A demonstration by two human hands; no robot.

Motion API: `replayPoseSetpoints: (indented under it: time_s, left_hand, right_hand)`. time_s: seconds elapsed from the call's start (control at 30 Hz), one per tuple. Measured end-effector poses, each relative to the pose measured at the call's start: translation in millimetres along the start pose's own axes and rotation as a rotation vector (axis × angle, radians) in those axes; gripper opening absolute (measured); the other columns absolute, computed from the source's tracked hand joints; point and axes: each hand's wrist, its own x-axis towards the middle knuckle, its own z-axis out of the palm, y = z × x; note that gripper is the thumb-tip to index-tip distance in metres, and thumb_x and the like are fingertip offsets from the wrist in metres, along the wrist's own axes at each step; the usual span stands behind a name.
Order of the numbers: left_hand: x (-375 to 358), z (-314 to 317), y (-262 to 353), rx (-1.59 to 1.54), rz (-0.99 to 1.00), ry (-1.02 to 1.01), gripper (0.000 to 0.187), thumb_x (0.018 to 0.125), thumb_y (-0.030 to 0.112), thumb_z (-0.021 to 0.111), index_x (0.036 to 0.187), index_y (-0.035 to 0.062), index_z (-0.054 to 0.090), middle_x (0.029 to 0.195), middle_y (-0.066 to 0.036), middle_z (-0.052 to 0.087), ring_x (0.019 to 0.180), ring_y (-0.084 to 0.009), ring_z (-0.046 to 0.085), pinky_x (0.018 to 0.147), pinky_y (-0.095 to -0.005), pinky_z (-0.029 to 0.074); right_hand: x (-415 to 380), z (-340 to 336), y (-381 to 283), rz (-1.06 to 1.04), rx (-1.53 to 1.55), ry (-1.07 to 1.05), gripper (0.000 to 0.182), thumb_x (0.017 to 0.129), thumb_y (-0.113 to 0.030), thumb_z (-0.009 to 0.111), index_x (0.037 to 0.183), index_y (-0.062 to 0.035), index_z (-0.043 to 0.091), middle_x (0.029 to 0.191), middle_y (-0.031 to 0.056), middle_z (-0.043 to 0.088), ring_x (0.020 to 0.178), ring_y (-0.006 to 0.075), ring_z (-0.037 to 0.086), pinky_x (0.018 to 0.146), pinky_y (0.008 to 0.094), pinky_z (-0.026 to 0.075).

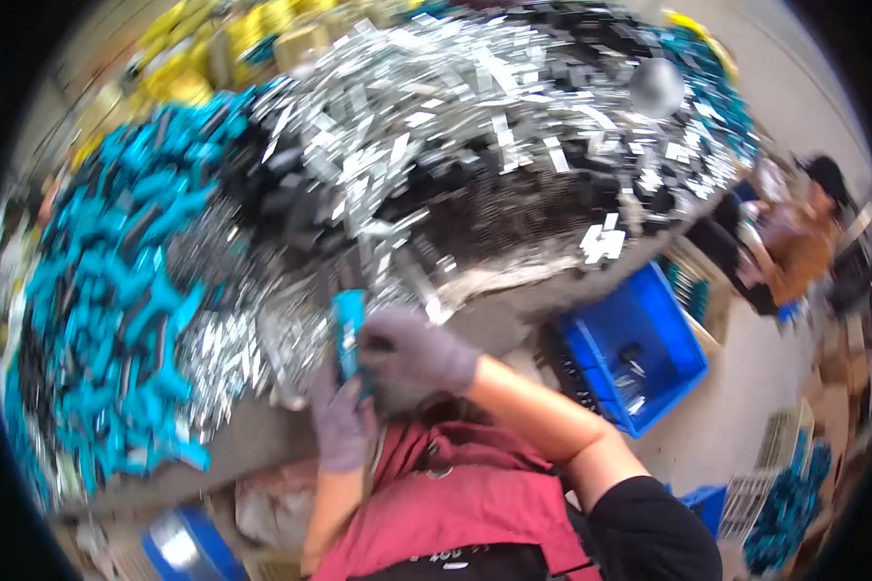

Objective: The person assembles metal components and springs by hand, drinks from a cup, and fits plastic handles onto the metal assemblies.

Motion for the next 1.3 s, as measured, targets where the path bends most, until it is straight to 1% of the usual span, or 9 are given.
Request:
replayPoseSetpoints:
  time_s: [0.33, 0.5, 0.67, 0.87, 0.93, 1.03, 1.1, 1.27, 1.3]
  left_hand:
    - [-20, -18, -9, -0.117, -0.060, -0.162, 0.060, 0.083, 0.024, 0.061, 0.134, 0.0040, 0.036, 0.094, -0.006, 0.056, 0.065, -0.0115, 0.056, 0.050, -0.0227, 0.046]
    - [-28, -25, -9, -0.063, 0.001, -0.199, 0.060, 0.084, 0.022, 0.061, 0.134, 0.0032, 0.034, 0.095, -0.007, 0.055, 0.069, -0.0123, 0.056, 0.052, -0.0232, 0.048]
    - [-34, -23, -9, -0.091, -0.064, -0.256, 0.071, 0.080, 0.035, 0.066, 0.134, 0.0040, 0.033, 0.099, -0.007, 0.055, 0.070, -0.0137, 0.058, 0.052, -0.0243, 0.047]
    - [-38, -35, -17, -0.413, -0.255, -0.402, 0.067, 0.080, 0.037, 0.067, 0.132, 0.0074, 0.036, 0.099, -0.011, 0.059, 0.062, -0.0187, 0.059, 0.050, -0.0272, 0.049]
    - [-31, -40, -17, -0.585, -0.270, -0.309, 0.058, 0.081, 0.033, 0.066, 0.126, 0.0080, 0.040, 0.092, -0.014, 0.060, 0.051, -0.0209, 0.056, 0.043, -0.0289, 0.046]
    - [-28, -47, -15, -0.528, -0.185, -0.253, 0.055, 0.083, 0.034, 0.064, 0.126, 0.0077, 0.040, 0.092, -0.015, 0.060, 0.050, -0.0212, 0.055, 0.041, -0.0291, 0.045]
    - [-29, -50, -9, -0.478, -0.233, -0.223, 0.054, 0.085, 0.037, 0.062, 0.124, 0.0075, 0.040, 0.090, -0.015, 0.060, 0.050, -0.0203, 0.056, 0.039, -0.0281, 0.045]
    - [-30, -64, -7, -0.439, -0.279, -0.186, 0.055, 0.085, 0.045, 0.060, 0.122, 0.0077, 0.042, 0.084, -0.014, 0.060, 0.051, -0.0166, 0.056, 0.039, -0.0261, 0.046]
    - [-29, -68, -6, -0.418, -0.323, -0.207, 0.055, 0.085, 0.045, 0.059, 0.121, 0.0077, 0.042, 0.084, -0.014, 0.060, 0.051, -0.0161, 0.056, 0.039, -0.0256, 0.046]
  right_hand:
    - [-12, 1, -11, 0.107, 0.027, -0.108, 0.013, 0.076, -0.011, 0.067, 0.084, -0.0043, 0.061, 0.077, 0.0128, 0.059, 0.070, 0.0263, 0.058, 0.065, 0.0336, 0.047]
    - [-21, -2, -10, 0.502, 0.844, -0.193, 0.024, 0.078, -0.009, 0.071, 0.095, -0.0041, 0.054, 0.082, 0.0015, 0.058, 0.075, 0.0099, 0.054, 0.068, 0.0265, 0.046]
    - [-23, -6, -20, 0.644, 0.875, -0.229, 0.035, 0.079, -0.012, 0.072, 0.106, -0.0033, 0.052, 0.092, 0.0004, 0.058, 0.083, 0.0088, 0.053, 0.075, 0.0244, 0.047]
    - [-21, -3, -13, 0.340, 0.390, -0.359, 0.027, 0.087, -0.022, 0.063, 0.106, -0.0038, 0.058, 0.086, 0.0050, 0.062, 0.079, 0.0122, 0.058, 0.072, 0.0305, 0.048]
    - [3, 1, -2, 0.072, -0.071, -0.126, 0.021, 0.092, -0.023, 0.053, 0.092, -0.0041, 0.060, 0.072, 0.0186, 0.057, 0.066, 0.0330, 0.058, 0.061, 0.0365, 0.048]
    - [64, -5, 23, -0.087, -0.542, 0.072, 0.029, 0.090, -0.024, 0.055, 0.111, -0.0054, 0.055, 0.095, 0.0191, 0.060, 0.088, 0.0335, 0.061, 0.072, 0.0403, 0.049]
    - [93, -1, 21, 0.168, -0.746, -0.069, 0.042, 0.085, -0.037, 0.059, 0.118, -0.0113, 0.051, 0.116, 0.0195, 0.051, 0.099, 0.0379, 0.057, 0.080, 0.0435, 0.049]
    - [103, 0, 42, -0.068, -0.622, 0.021, 0.020, 0.082, -0.022, 0.065, 0.094, -0.0058, 0.061, 0.099, 0.0122, 0.058, 0.085, 0.0288, 0.059, 0.080, 0.0369, 0.048]
    - [100, -3, 32, 0.082, 0.031, 0.029, 0.017, 0.083, -0.018, 0.063, 0.094, -0.0062, 0.060, 0.085, 0.0052, 0.060, 0.078, 0.0169, 0.059, 0.068, 0.0264, 0.048]
